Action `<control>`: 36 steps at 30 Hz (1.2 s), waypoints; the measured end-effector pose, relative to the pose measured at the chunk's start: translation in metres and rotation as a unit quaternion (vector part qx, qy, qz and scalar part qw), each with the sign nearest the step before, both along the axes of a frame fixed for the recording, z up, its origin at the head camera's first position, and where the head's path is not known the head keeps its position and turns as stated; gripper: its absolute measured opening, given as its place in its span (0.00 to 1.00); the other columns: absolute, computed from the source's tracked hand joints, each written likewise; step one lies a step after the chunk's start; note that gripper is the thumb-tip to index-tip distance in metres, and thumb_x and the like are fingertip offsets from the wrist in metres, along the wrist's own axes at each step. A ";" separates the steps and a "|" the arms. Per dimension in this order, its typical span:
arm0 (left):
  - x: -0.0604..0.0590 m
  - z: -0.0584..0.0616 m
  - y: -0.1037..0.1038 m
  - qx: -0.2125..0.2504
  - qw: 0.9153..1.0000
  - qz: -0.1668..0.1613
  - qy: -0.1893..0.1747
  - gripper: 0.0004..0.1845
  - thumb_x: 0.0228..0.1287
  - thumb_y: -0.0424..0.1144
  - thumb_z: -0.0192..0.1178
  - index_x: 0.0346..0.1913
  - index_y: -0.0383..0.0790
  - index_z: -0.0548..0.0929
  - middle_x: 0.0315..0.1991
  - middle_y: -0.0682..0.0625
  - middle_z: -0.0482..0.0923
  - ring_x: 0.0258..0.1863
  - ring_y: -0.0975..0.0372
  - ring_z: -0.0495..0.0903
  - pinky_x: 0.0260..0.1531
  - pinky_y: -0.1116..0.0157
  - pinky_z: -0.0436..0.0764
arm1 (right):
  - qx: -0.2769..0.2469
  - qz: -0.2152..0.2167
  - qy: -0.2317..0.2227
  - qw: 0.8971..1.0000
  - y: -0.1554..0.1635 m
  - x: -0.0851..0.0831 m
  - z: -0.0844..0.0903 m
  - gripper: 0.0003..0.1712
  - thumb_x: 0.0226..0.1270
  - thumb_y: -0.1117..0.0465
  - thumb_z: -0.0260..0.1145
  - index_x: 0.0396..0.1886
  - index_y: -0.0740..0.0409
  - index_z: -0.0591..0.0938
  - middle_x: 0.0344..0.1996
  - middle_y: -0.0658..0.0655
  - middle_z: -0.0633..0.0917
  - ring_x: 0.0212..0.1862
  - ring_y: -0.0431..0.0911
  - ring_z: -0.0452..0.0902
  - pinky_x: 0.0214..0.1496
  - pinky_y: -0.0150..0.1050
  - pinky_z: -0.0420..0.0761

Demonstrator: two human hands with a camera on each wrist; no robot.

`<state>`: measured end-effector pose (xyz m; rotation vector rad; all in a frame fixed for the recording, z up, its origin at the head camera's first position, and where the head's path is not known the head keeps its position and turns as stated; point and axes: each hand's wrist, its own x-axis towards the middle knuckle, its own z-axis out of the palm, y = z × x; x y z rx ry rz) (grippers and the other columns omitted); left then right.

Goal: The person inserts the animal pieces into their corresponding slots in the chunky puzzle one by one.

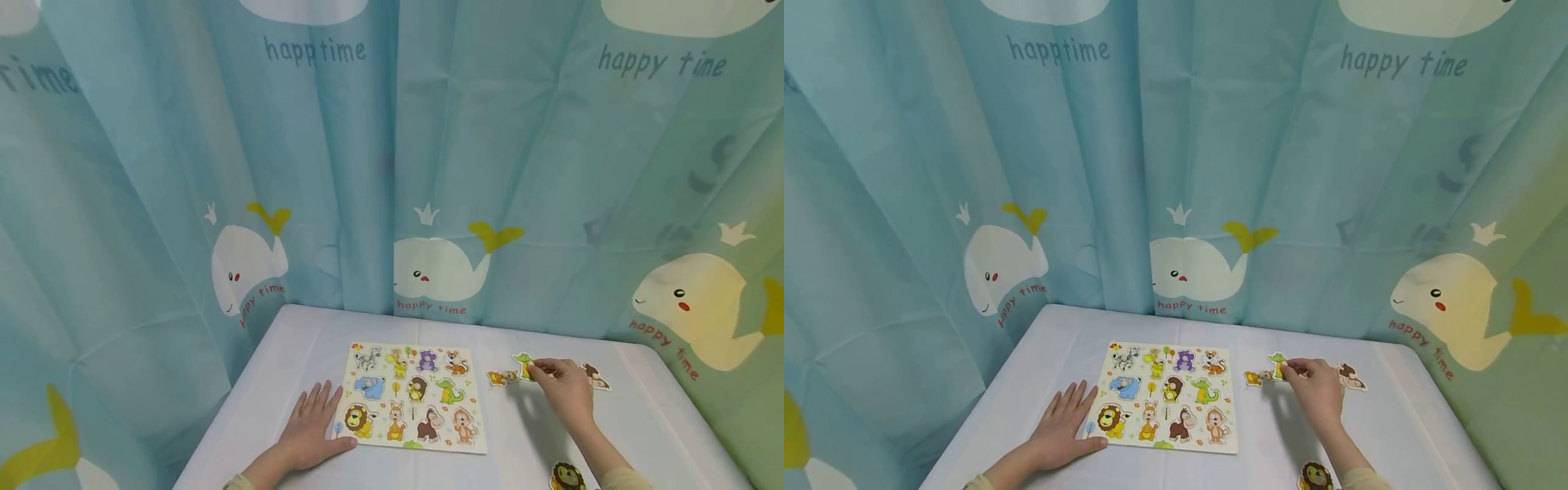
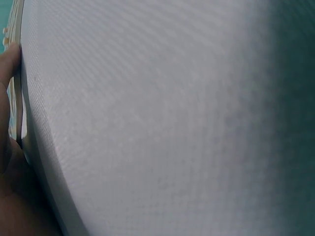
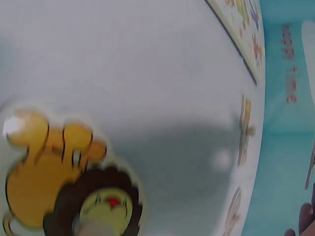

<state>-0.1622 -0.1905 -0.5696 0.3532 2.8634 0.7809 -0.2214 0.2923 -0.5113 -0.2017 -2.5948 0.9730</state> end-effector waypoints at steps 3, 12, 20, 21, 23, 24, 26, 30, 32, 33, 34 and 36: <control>-0.002 0.004 -0.001 -0.004 1.000 -0.002 0.001 0.59 0.59 0.73 0.61 0.80 0.34 0.57 0.81 0.34 0.45 0.80 0.39 0.39 0.76 0.39 0.35 | -0.008 0.014 -0.002 1.000 -0.012 -0.001 0.001 0.14 0.66 0.55 0.75 0.42 0.61 0.91 0.41 0.60 0.85 0.43 0.53 0.77 0.38 0.43 0.73; -0.011 -0.003 -0.002 -0.026 0.999 0.005 0.022 0.58 0.59 0.74 0.60 0.81 0.37 0.57 0.82 0.36 0.46 0.81 0.42 0.40 0.76 0.41 0.37 | -0.009 0.056 -0.005 0.998 -0.044 -0.006 0.007 0.13 0.65 0.55 0.75 0.41 0.61 0.91 0.40 0.57 0.85 0.44 0.52 0.74 0.43 0.46 0.70; -0.009 -0.006 -0.003 -0.022 1.000 0.011 0.020 0.59 0.58 0.74 0.60 0.80 0.36 0.58 0.82 0.37 0.46 0.81 0.42 0.40 0.76 0.42 0.35 | -0.008 0.077 -0.017 0.997 -0.065 -0.006 0.003 0.11 0.65 0.55 0.75 0.40 0.59 0.91 0.39 0.54 0.85 0.43 0.50 0.74 0.42 0.44 0.71; -0.008 -0.006 -0.003 -0.021 1.000 0.011 0.019 0.59 0.58 0.74 0.60 0.80 0.36 0.58 0.82 0.37 0.46 0.81 0.42 0.40 0.76 0.42 0.35 | -0.008 0.078 -0.019 0.997 -0.068 -0.005 0.002 0.11 0.64 0.55 0.75 0.40 0.58 0.91 0.39 0.54 0.85 0.43 0.50 0.74 0.42 0.44 0.71; -0.007 -0.006 -0.003 -0.019 1.000 0.011 0.018 0.59 0.58 0.74 0.61 0.80 0.36 0.58 0.82 0.36 0.46 0.81 0.42 0.40 0.76 0.42 0.35 | -0.010 0.080 -0.024 0.996 -0.074 -0.004 0.001 0.10 0.64 0.56 0.75 0.39 0.58 0.91 0.39 0.54 0.85 0.44 0.50 0.74 0.42 0.44 0.70; -0.007 -0.006 -0.003 -0.018 1.000 0.011 0.017 0.59 0.58 0.74 0.61 0.80 0.36 0.58 0.82 0.36 0.46 0.81 0.42 0.40 0.76 0.42 0.35 | -0.010 0.080 -0.027 0.996 -0.077 -0.003 0.000 0.10 0.64 0.56 0.75 0.39 0.57 0.91 0.38 0.53 0.85 0.43 0.50 0.73 0.42 0.44 0.71; -0.006 -0.006 -0.003 -0.018 1.000 0.010 0.014 0.59 0.58 0.74 0.61 0.80 0.36 0.58 0.82 0.36 0.46 0.81 0.42 0.40 0.76 0.42 0.35 | -0.011 0.084 -0.032 0.996 -0.083 -0.002 -0.001 0.09 0.64 0.56 0.76 0.38 0.57 0.91 0.38 0.52 0.84 0.44 0.50 0.73 0.42 0.44 0.71; -0.006 -0.008 -0.003 -0.024 1.000 0.010 0.014 0.59 0.58 0.75 0.60 0.81 0.37 0.57 0.82 0.37 0.45 0.81 0.42 0.39 0.76 0.42 0.35 | -0.015 0.097 -0.038 0.994 -0.093 0.000 -0.001 0.09 0.64 0.56 0.76 0.38 0.55 0.91 0.38 0.51 0.84 0.45 0.51 0.73 0.44 0.45 0.69; -0.006 -0.010 -0.003 -0.029 0.999 0.009 0.013 0.60 0.58 0.76 0.60 0.81 0.38 0.56 0.82 0.37 0.44 0.81 0.42 0.39 0.76 0.42 0.36 | -0.018 0.103 -0.037 0.994 -0.097 0.000 -0.001 0.08 0.63 0.55 0.76 0.37 0.55 0.91 0.38 0.51 0.84 0.45 0.51 0.73 0.45 0.46 0.68; -0.006 -0.010 -0.003 -0.030 0.999 0.009 0.013 0.60 0.58 0.76 0.59 0.81 0.38 0.56 0.82 0.38 0.44 0.81 0.43 0.39 0.76 0.42 0.36 | -0.020 0.106 -0.037 0.993 -0.100 0.000 -0.001 0.08 0.63 0.55 0.76 0.37 0.55 0.91 0.38 0.51 0.84 0.44 0.50 0.72 0.45 0.46 0.68; -0.006 -0.010 -0.003 -0.029 0.999 0.008 0.013 0.60 0.58 0.76 0.59 0.81 0.37 0.56 0.82 0.37 0.44 0.81 0.42 0.39 0.76 0.41 0.36 | -0.020 0.108 -0.036 0.993 -0.102 0.000 -0.001 0.08 0.63 0.55 0.77 0.37 0.54 0.91 0.37 0.51 0.84 0.44 0.50 0.72 0.45 0.46 0.68; -0.004 -0.009 -0.003 -0.027 1.000 0.008 0.010 0.60 0.57 0.76 0.60 0.81 0.37 0.56 0.82 0.37 0.44 0.81 0.42 0.39 0.76 0.42 0.36 | -0.020 0.109 -0.036 0.993 -0.106 0.001 -0.003 0.08 0.62 0.55 0.77 0.36 0.54 0.91 0.36 0.50 0.83 0.43 0.49 0.72 0.44 0.45 0.67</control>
